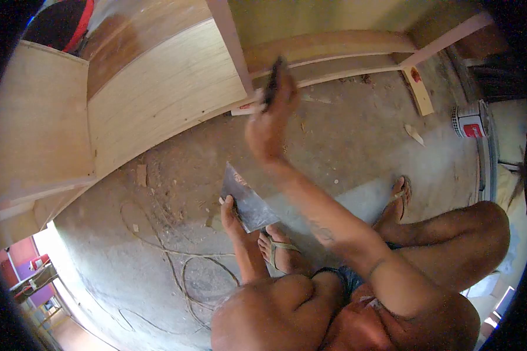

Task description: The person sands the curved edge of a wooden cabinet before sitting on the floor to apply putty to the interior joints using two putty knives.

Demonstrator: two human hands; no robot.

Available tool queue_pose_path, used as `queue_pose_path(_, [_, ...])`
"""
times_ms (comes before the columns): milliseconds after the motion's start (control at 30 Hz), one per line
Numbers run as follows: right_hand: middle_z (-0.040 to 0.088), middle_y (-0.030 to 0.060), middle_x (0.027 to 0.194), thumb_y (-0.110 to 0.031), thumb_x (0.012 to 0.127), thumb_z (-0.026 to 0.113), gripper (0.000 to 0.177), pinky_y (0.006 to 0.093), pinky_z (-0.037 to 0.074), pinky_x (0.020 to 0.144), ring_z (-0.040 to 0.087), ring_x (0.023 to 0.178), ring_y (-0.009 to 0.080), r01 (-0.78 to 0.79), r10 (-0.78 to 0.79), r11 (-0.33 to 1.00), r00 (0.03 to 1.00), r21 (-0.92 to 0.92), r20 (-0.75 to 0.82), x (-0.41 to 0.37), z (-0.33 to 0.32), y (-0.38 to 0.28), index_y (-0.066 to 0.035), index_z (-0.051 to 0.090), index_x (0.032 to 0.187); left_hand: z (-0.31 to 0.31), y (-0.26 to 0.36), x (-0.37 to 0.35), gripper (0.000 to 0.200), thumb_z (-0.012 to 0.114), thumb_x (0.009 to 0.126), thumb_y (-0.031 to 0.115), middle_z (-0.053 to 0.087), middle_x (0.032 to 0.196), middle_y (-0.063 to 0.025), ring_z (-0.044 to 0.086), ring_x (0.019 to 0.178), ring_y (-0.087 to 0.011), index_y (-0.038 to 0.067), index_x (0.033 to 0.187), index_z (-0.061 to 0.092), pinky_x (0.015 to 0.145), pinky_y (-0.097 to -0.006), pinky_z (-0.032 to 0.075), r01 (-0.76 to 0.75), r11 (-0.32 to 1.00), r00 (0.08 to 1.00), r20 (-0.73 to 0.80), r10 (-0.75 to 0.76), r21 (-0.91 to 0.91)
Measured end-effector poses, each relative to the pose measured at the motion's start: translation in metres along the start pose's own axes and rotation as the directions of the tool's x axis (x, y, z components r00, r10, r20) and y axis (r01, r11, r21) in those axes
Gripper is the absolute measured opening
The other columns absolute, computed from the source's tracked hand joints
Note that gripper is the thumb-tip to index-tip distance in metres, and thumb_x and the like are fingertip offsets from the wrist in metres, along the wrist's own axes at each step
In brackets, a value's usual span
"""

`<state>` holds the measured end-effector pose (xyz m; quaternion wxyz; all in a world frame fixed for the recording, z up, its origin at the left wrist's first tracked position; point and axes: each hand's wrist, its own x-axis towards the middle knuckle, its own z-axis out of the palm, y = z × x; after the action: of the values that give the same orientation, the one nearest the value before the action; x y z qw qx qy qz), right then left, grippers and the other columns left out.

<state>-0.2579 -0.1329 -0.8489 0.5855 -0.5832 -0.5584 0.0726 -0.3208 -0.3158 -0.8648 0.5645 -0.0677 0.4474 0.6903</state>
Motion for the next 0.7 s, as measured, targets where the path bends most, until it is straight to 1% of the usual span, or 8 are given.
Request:
queue_pose_path(67, [0.041, 0.0186, 0.124, -0.008, 0.085, 0.049, 0.046, 0.0422, 0.026, 0.101, 0.037, 0.115, 0.0359, -0.038, 0.037, 0.998, 0.999, 0.043, 0.01, -0.023, 0.01, -0.017, 0.0, 0.037, 0.129, 0.008, -0.001, -0.003, 0.03, 0.053, 0.082, 0.026, 0.06, 0.091, -0.0074, 0.059, 0.08, -0.0211, 0.005, 0.103, 0.054, 0.071, -0.0331, 0.048, 0.002, 1.0, 1.0, -0.03, -0.002, -0.01])
queue_pose_path(133, [0.043, 0.0168, 0.12, -0.008, 0.087, 0.047, 0.041, 0.0394, 0.028, 0.099, 0.039, 0.114, 0.0325, -0.074, -0.049, 0.964, 0.894, 0.255, 0.444, -0.039, 0.008, -0.024, -0.002, 0.039, 0.126, 0.003, -0.001, -0.004, 0.033, 0.052, 0.083, 0.027, 0.061, 0.094, -0.0089, 0.06, 0.08, -0.0222, 0.003, 0.106, 0.054, 0.073, -0.0345, 0.049, 0.002, 1.0, 0.998, -0.066, -0.003, -0.018])
queue_pose_path(267, [0.045, 0.0148, 0.118, -0.007, 0.088, 0.045, 0.036, 0.0356, 0.031, 0.097, 0.042, 0.113, 0.0294, -0.119, -0.066, 0.936, 0.865, 0.332, 0.498, -0.02, -0.027, -0.01, -0.004, 0.041, 0.124, -0.034, 0.003, -0.004, 0.033, 0.053, 0.082, 0.03, 0.062, 0.09, -0.0081, 0.06, 0.077, -0.0216, 0.004, 0.101, 0.055, 0.069, -0.0347, 0.049, 0.05, 0.998, 0.997, 0.064, -0.047, -0.033])
queue_pose_path(367, [0.041, 0.0207, 0.124, -0.001, 0.084, 0.039, 0.041, 0.0443, 0.026, 0.102, 0.039, 0.117, 0.0337, -0.245, 0.078, 0.875, 0.922, 0.418, 0.378, -0.008, -0.041, 0.009, -0.003, 0.042, 0.125, -0.032, 0.008, -0.005, 0.028, 0.054, 0.081, 0.031, 0.061, 0.084, -0.0055, 0.06, 0.071, -0.0216, 0.008, 0.096, 0.056, 0.063, -0.0362, 0.05, 0.025, 0.999, 1.0, -0.015, -0.026, -0.023])
queue_pose_path(467, [0.046, 0.0127, 0.118, -0.007, 0.091, 0.041, 0.034, 0.0329, 0.032, 0.096, 0.043, 0.112, 0.0285, -0.187, 0.204, 0.904, 0.979, 0.383, -0.004, 0.0, -0.04, 0.015, -0.003, 0.039, 0.125, -0.032, 0.006, 0.003, 0.023, 0.055, 0.08, 0.031, 0.06, 0.077, -0.0027, 0.059, 0.063, -0.0216, 0.011, 0.092, 0.055, 0.057, -0.0369, 0.05, 0.023, 0.999, 0.999, -0.037, -0.024, -0.026])
queue_pose_path(533, [0.046, 0.0143, 0.118, -0.003, 0.087, 0.043, 0.038, 0.033, 0.031, 0.097, 0.043, 0.112, 0.0285, 0.013, -0.016, 0.984, 1.0, -0.179, -0.016, -0.011, -0.016, 0.006, -0.002, 0.038, 0.125, -0.026, 0.007, 0.006, 0.021, 0.055, 0.08, 0.03, 0.06, 0.072, -0.0023, 0.058, 0.055, -0.0213, 0.011, 0.09, 0.055, 0.053, -0.0353, 0.05, 0.035, 0.997, 0.999, -0.039, -0.038, -0.067])
queue_pose_path(633, [0.046, 0.0147, 0.118, 0.001, 0.081, 0.045, 0.042, 0.0332, 0.031, 0.098, 0.043, 0.113, 0.0279, -0.028, -0.027, 0.978, 0.967, 0.207, 0.254, -0.039, -0.008, -0.007, -0.002, 0.041, 0.123, -0.026, 0.011, 0.013, 0.02, 0.056, 0.08, 0.03, 0.06, 0.069, -0.0028, 0.058, 0.052, -0.0196, 0.012, 0.088, 0.055, 0.047, -0.0318, 0.049, 0.02, 0.998, 0.998, -0.059, -0.024, -0.065])
queue_pose_path(700, [0.047, 0.0144, 0.115, 0.003, 0.077, 0.047, 0.043, 0.0338, 0.032, 0.098, 0.043, 0.113, 0.0257, -0.144, -0.196, 0.889, 0.74, 0.435, 0.643, -0.045, -0.026, -0.001, -0.002, 0.045, 0.119, -0.031, 0.023, 0.015, 0.029, 0.055, 0.08, 0.029, 0.062, 0.083, -0.0048, 0.06, 0.071, -0.0181, 0.006, 0.097, 0.057, 0.061, -0.0301, 0.05, -0.025, 0.994, 0.961, 0.271, 0.054, -0.11])
